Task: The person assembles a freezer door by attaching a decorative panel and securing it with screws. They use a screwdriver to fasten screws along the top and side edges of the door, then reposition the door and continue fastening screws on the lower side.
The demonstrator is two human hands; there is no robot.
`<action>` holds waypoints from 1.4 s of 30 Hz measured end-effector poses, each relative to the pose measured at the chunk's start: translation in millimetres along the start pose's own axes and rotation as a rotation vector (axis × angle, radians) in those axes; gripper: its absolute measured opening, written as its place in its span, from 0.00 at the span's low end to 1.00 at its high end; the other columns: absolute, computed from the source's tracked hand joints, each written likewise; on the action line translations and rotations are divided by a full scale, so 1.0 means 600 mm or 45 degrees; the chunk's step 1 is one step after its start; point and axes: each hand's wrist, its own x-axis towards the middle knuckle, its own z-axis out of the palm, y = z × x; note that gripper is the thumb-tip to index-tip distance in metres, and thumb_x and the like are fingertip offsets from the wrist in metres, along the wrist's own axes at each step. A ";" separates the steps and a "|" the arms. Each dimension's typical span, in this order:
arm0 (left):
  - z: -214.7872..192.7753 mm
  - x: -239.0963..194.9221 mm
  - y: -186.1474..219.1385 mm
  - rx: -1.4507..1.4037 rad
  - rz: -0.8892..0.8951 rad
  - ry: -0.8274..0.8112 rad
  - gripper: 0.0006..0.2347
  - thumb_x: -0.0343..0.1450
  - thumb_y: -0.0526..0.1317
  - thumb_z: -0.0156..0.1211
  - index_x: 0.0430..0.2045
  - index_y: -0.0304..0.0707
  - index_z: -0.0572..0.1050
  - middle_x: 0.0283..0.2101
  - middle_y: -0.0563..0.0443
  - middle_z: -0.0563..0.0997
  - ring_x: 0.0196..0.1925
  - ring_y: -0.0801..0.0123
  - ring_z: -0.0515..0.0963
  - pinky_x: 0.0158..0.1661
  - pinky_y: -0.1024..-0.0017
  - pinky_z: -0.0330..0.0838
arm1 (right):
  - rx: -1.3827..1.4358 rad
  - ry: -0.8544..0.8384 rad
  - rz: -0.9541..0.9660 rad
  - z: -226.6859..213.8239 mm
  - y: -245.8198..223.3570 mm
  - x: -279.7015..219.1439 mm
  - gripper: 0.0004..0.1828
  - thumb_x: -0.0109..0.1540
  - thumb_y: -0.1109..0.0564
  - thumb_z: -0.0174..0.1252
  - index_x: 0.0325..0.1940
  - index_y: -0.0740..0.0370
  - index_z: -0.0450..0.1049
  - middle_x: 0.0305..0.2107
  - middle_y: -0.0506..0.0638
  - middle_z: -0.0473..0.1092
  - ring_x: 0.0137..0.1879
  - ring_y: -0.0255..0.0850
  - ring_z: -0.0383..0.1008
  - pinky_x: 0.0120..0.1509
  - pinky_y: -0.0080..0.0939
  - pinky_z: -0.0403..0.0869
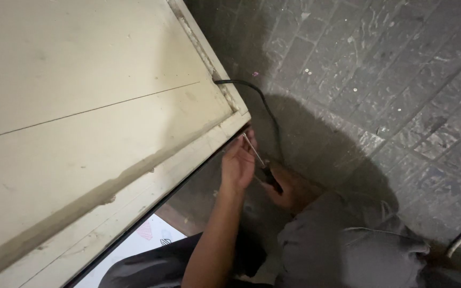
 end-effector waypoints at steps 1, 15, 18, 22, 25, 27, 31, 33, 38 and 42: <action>-0.003 0.004 -0.003 -0.028 0.038 0.010 0.06 0.72 0.30 0.62 0.40 0.33 0.80 0.46 0.44 0.84 0.48 0.60 0.85 0.47 0.68 0.81 | 0.043 0.010 0.010 -0.004 -0.002 -0.002 0.34 0.63 0.44 0.63 0.70 0.61 0.66 0.50 0.61 0.76 0.45 0.54 0.81 0.43 0.53 0.81; 0.016 -0.004 0.004 -0.073 0.149 -0.048 0.08 0.71 0.28 0.61 0.43 0.21 0.77 0.52 0.29 0.81 0.58 0.46 0.80 0.65 0.53 0.73 | 0.165 0.060 0.131 0.016 0.001 -0.017 0.31 0.63 0.45 0.65 0.65 0.65 0.72 0.47 0.62 0.77 0.49 0.54 0.81 0.48 0.51 0.81; 0.009 0.002 0.000 0.056 0.159 -0.086 0.10 0.72 0.31 0.63 0.45 0.24 0.78 0.53 0.32 0.81 0.59 0.51 0.80 0.65 0.56 0.73 | 0.250 0.125 0.088 0.018 0.009 -0.023 0.31 0.60 0.46 0.68 0.63 0.63 0.74 0.33 0.57 0.80 0.35 0.49 0.82 0.36 0.47 0.80; -0.007 0.015 -0.011 0.034 0.163 -0.097 0.09 0.74 0.30 0.60 0.46 0.21 0.76 0.53 0.30 0.80 0.59 0.49 0.79 0.65 0.55 0.73 | 0.593 0.099 0.201 0.052 0.024 -0.054 0.25 0.63 0.54 0.62 0.63 0.64 0.70 0.14 0.47 0.77 0.21 0.40 0.78 0.26 0.38 0.78; -0.009 0.017 -0.012 0.017 0.130 -0.131 0.09 0.74 0.30 0.60 0.46 0.21 0.76 0.53 0.31 0.80 0.60 0.49 0.79 0.64 0.56 0.74 | 0.660 0.039 0.308 0.051 0.024 -0.056 0.24 0.65 0.55 0.60 0.63 0.64 0.70 0.13 0.45 0.77 0.20 0.36 0.78 0.27 0.36 0.78; -0.010 0.022 -0.006 0.011 0.120 -0.159 0.09 0.74 0.29 0.60 0.46 0.20 0.75 0.54 0.30 0.79 0.60 0.49 0.79 0.64 0.56 0.74 | 0.635 0.015 0.248 0.048 0.013 -0.046 0.23 0.64 0.55 0.61 0.62 0.66 0.71 0.12 0.44 0.77 0.19 0.36 0.78 0.26 0.36 0.77; -0.010 0.022 -0.004 0.022 0.093 -0.182 0.10 0.73 0.30 0.61 0.47 0.22 0.75 0.55 0.31 0.79 0.60 0.51 0.79 0.63 0.59 0.75 | 0.743 0.084 0.246 0.070 0.017 -0.048 0.19 0.66 0.57 0.58 0.60 0.66 0.71 0.11 0.47 0.76 0.17 0.37 0.75 0.25 0.35 0.75; -0.009 0.021 -0.003 0.033 0.093 -0.193 0.10 0.74 0.30 0.61 0.48 0.22 0.75 0.56 0.30 0.79 0.61 0.51 0.79 0.64 0.58 0.74 | 0.675 0.073 0.208 0.077 0.022 -0.052 0.17 0.66 0.55 0.58 0.57 0.63 0.73 0.11 0.44 0.76 0.17 0.36 0.75 0.23 0.33 0.75; -0.008 0.018 0.001 -0.089 0.051 -0.219 0.08 0.75 0.27 0.57 0.47 0.19 0.74 0.57 0.28 0.77 0.61 0.48 0.78 0.63 0.58 0.75 | 1.140 0.073 0.648 0.076 0.049 -0.064 0.23 0.68 0.58 0.54 0.66 0.69 0.66 0.15 0.60 0.72 0.17 0.43 0.67 0.22 0.39 0.69; -0.027 0.038 -0.008 -0.037 0.037 -0.200 0.10 0.75 0.29 0.59 0.49 0.22 0.74 0.55 0.31 0.79 0.58 0.53 0.81 0.60 0.63 0.78 | 1.259 0.064 0.598 0.026 0.028 -0.041 0.22 0.68 0.60 0.52 0.67 0.66 0.64 0.22 0.61 0.73 0.17 0.43 0.67 0.22 0.40 0.68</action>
